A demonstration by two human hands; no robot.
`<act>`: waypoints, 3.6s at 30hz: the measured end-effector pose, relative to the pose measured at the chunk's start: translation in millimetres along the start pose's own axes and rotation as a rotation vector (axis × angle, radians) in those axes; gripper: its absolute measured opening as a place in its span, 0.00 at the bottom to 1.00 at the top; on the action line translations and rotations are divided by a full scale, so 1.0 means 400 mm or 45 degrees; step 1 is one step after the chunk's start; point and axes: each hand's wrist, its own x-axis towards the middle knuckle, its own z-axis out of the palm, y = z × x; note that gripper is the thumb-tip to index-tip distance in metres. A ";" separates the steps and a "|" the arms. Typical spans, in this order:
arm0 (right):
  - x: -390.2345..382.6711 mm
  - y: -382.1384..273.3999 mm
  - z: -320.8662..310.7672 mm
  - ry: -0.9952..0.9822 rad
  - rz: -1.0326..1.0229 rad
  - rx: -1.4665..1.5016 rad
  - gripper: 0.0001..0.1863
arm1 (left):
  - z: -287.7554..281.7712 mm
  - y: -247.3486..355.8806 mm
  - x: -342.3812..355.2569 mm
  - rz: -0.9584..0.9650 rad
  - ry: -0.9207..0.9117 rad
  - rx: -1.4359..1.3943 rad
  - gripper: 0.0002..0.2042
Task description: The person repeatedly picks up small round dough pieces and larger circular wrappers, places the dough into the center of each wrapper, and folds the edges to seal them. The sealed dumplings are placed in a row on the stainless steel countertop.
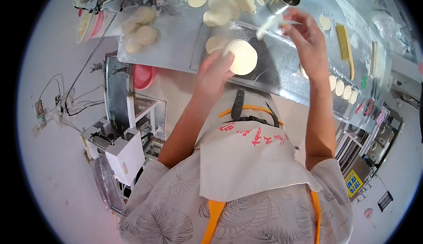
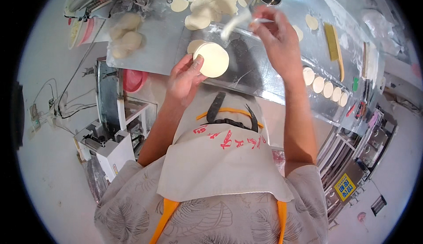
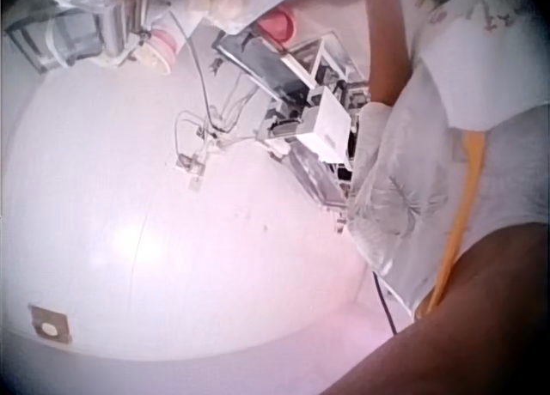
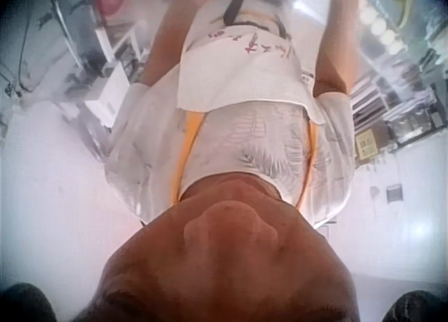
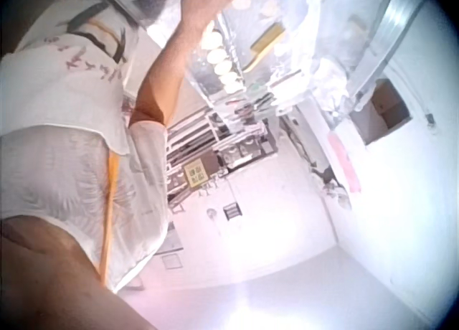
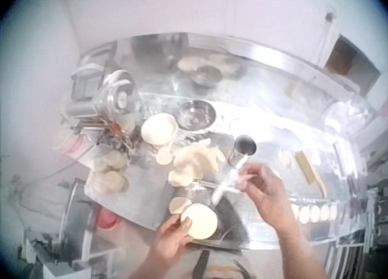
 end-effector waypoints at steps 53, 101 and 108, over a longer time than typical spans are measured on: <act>-0.259 0.069 0.028 0.248 -0.788 -0.348 0.26 | 0.150 -0.034 -0.098 0.603 -0.171 1.109 0.16; -0.103 0.212 -0.082 0.227 0.309 0.057 0.18 | 0.012 -0.307 0.143 -0.678 -0.236 0.229 0.29; -0.116 0.126 -0.031 0.157 0.369 0.112 0.19 | 0.150 -0.313 0.218 -0.735 -0.555 -0.744 0.37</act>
